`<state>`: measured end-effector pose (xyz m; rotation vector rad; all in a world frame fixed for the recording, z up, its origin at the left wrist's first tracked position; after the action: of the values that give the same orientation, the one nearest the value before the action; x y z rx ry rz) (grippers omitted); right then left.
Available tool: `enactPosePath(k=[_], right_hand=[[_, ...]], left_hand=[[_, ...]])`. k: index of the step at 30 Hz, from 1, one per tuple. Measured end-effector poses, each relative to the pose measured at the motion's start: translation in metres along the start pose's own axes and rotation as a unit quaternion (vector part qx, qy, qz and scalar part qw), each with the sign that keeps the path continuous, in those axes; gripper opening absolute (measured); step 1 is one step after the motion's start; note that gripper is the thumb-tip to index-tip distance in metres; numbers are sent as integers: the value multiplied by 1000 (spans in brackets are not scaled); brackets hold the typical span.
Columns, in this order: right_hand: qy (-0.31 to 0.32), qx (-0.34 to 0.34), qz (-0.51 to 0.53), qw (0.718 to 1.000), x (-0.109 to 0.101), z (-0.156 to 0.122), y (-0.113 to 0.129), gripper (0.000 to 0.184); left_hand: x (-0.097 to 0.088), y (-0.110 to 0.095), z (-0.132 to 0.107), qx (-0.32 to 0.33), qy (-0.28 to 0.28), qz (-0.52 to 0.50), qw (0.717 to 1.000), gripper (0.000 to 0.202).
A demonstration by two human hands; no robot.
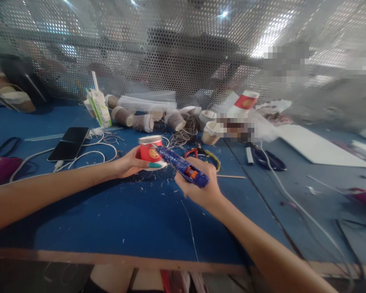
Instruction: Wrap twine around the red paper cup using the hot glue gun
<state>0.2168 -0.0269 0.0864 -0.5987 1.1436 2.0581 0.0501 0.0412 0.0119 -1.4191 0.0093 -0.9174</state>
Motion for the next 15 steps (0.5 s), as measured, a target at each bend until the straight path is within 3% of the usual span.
enactPosePath(k=[6,15], right_hand=[[19,-10,12,1000,1,1,4,26],[19,25,35,999,1,1,-3,27]], left_hand=[[-2,1,0,-4,-7,-3,1000,64],[-1,-3,-1,-4,-5,-2,1000,63]])
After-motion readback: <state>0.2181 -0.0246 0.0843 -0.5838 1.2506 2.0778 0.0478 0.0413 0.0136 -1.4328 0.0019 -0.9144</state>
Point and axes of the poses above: each hand's wrist, its own z-axis towards the middle knuckle, its own x-axis out of the palm, y = z × x, the point moved 7 cm from there along z, towards the middle knuckle, and after that the axes turned 9 degrees about x, right-handed, at the moved point
